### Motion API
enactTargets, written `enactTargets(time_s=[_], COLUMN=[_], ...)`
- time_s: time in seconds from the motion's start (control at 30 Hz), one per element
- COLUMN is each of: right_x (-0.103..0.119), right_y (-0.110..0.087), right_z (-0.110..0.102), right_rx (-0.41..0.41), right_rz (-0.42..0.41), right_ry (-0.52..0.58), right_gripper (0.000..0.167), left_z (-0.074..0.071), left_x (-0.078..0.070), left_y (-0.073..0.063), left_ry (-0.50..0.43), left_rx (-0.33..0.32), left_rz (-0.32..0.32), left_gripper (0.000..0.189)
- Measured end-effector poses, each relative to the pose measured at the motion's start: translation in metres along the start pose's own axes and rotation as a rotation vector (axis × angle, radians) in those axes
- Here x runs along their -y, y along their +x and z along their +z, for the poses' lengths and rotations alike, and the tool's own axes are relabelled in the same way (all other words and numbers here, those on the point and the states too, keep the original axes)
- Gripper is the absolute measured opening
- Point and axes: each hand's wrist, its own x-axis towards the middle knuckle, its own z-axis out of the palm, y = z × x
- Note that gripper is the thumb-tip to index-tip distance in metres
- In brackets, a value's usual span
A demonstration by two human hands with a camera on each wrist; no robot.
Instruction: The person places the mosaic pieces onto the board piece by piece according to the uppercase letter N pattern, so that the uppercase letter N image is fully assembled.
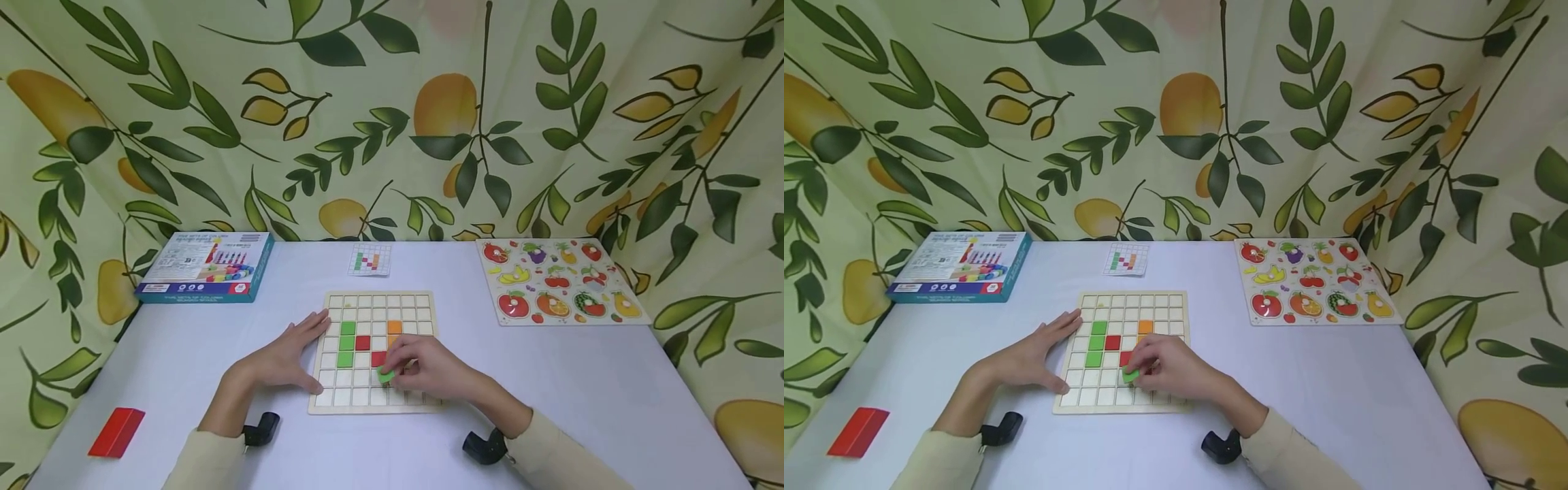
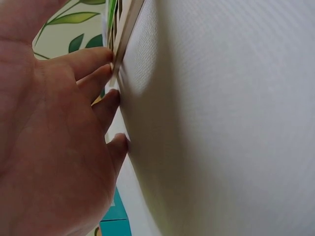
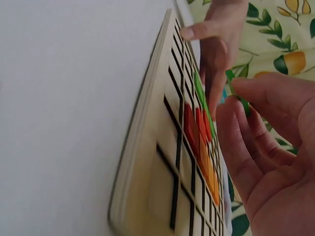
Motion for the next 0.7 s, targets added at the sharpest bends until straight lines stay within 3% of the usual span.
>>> enactTargets(time_s=[0.33, 0.7], right_x=[0.014, 0.015], right_y=[0.024, 0.039], right_z=[0.029, 0.05], right_rx=[-0.044, -0.054], right_rz=[-0.006, 0.02], right_ry=[-0.063, -0.109], right_gripper=[0.011, 0.015], left_z=[-0.001, 0.0], left_x=[0.0, 0.0], left_y=[0.0, 0.002], left_ry=[0.011, 0.007], left_rx=[0.011, 0.011], left_rz=[0.002, -0.002], left_gripper=[0.12, 0.12])
